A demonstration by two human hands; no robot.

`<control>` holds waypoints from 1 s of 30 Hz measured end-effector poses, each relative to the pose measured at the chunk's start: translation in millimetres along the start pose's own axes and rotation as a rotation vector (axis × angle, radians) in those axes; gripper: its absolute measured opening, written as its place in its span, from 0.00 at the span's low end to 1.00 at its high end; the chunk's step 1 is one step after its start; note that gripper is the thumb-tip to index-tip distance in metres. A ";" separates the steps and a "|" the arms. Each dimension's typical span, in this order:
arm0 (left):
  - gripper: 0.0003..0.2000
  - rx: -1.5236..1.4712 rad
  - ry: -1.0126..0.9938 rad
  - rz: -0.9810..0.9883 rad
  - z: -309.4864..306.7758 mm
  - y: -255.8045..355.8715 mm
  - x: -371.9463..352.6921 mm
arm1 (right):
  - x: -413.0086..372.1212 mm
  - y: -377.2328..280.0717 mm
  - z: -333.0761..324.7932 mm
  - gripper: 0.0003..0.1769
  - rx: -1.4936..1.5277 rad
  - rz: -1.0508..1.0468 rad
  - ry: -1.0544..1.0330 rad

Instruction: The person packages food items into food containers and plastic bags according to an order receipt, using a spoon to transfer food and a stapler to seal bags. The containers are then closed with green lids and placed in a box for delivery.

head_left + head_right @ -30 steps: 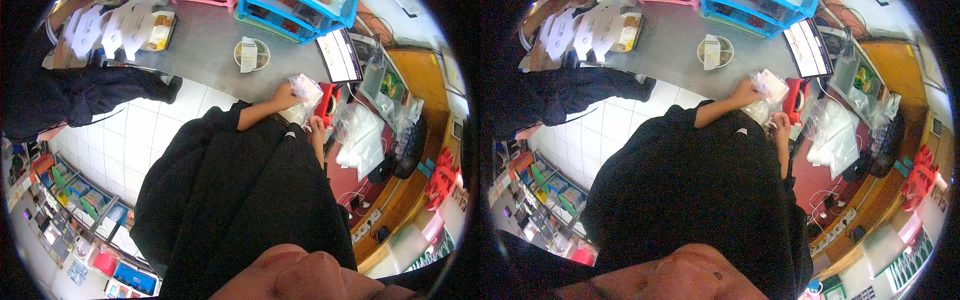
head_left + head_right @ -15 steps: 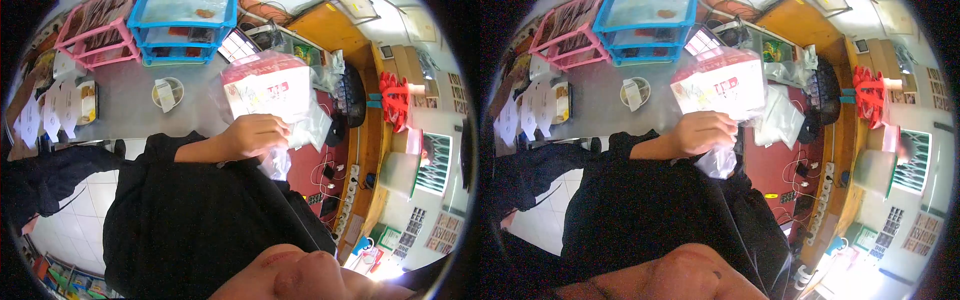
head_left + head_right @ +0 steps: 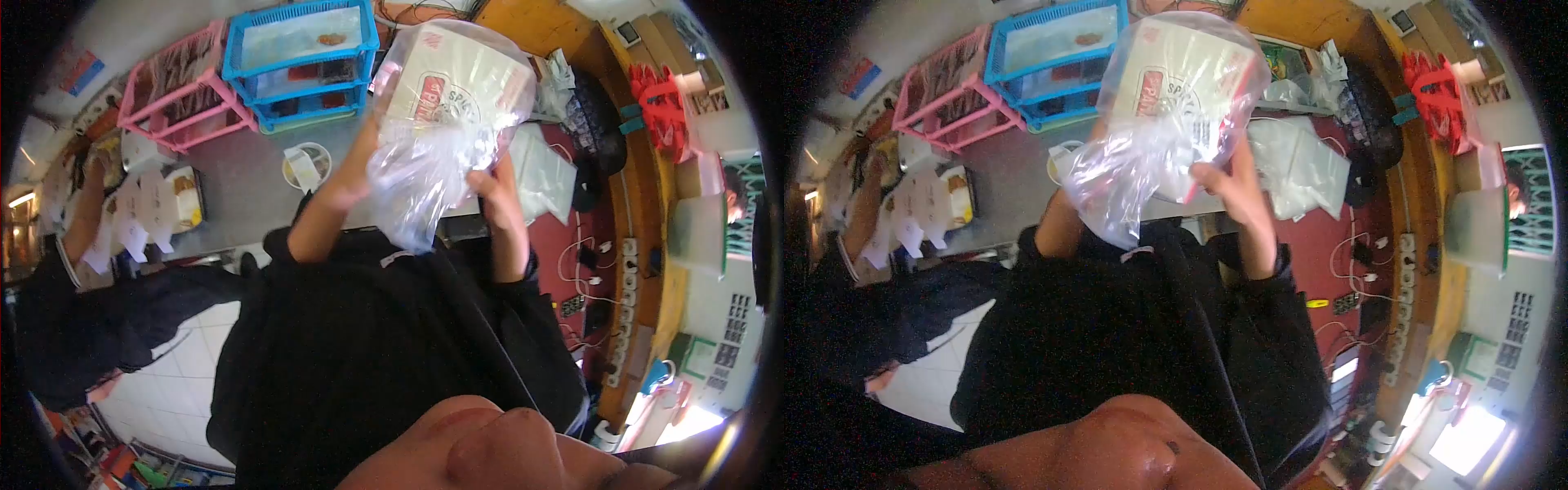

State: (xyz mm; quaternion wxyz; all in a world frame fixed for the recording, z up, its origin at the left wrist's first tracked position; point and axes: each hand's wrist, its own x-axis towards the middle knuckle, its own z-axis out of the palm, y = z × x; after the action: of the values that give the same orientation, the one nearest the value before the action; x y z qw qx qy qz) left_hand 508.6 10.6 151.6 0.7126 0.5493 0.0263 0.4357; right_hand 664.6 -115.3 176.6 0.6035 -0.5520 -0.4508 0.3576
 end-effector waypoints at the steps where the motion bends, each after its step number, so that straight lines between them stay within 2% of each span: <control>1: 0.46 0.021 -0.027 -0.007 8.4 8.3 -1.7 | 2.0 -5.1 -4.0 0.48 0.021 -0.011 -0.026; 4: 0.43 -0.246 -0.018 -0.082 31.9 23.9 -24.9 | 7.9 -21.4 -8.5 0.46 0.020 -0.132 -0.038; 5: 0.40 -0.275 0.085 -0.307 30.3 14.3 -34.8 | 6.7 -29.7 -8.7 0.43 -0.091 -0.156 -0.040; 7: 0.36 -0.296 0.185 -0.541 29.0 2.8 -45.8 | 4.1 -40.5 -10.9 0.40 -0.200 -0.173 -0.031; 9: 0.30 -0.381 0.029 -0.401 27.7 -6.2 -55.5 | 6.6 -43.4 -14.2 0.36 -0.102 -0.101 -0.085; 10: 0.27 -0.321 0.127 -0.383 33.2 -8.0 -58.9 | 9.6 -32.2 -19.1 0.33 -0.025 -0.052 -0.065; 13: 0.23 -0.436 0.075 -0.323 48.8 6.4 -62.2 | 11.7 -13.6 -37.6 0.33 0.086 -0.015 -0.008; 21: 0.27 -0.421 0.099 -0.317 74.2 3.3 -72.0 | -6.1 -10.3 -61.1 0.31 0.125 -0.026 0.074; 23: 0.34 -0.478 0.015 -0.346 76.7 1.1 -74.7 | -12.1 -13.6 -67.9 0.31 0.122 -0.032 0.084; 30: 0.37 -0.514 -0.089 -0.302 118.7 3.5 -83.3 | -49.5 -29.3 -95.5 0.30 0.073 -0.063 0.123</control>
State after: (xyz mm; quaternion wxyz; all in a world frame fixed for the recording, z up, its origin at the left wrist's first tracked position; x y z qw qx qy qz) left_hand 516.3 -133.7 164.5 0.8854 0.3595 -0.0347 0.2925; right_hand 735.6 -198.1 199.8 0.6606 -0.5362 -0.4168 0.3200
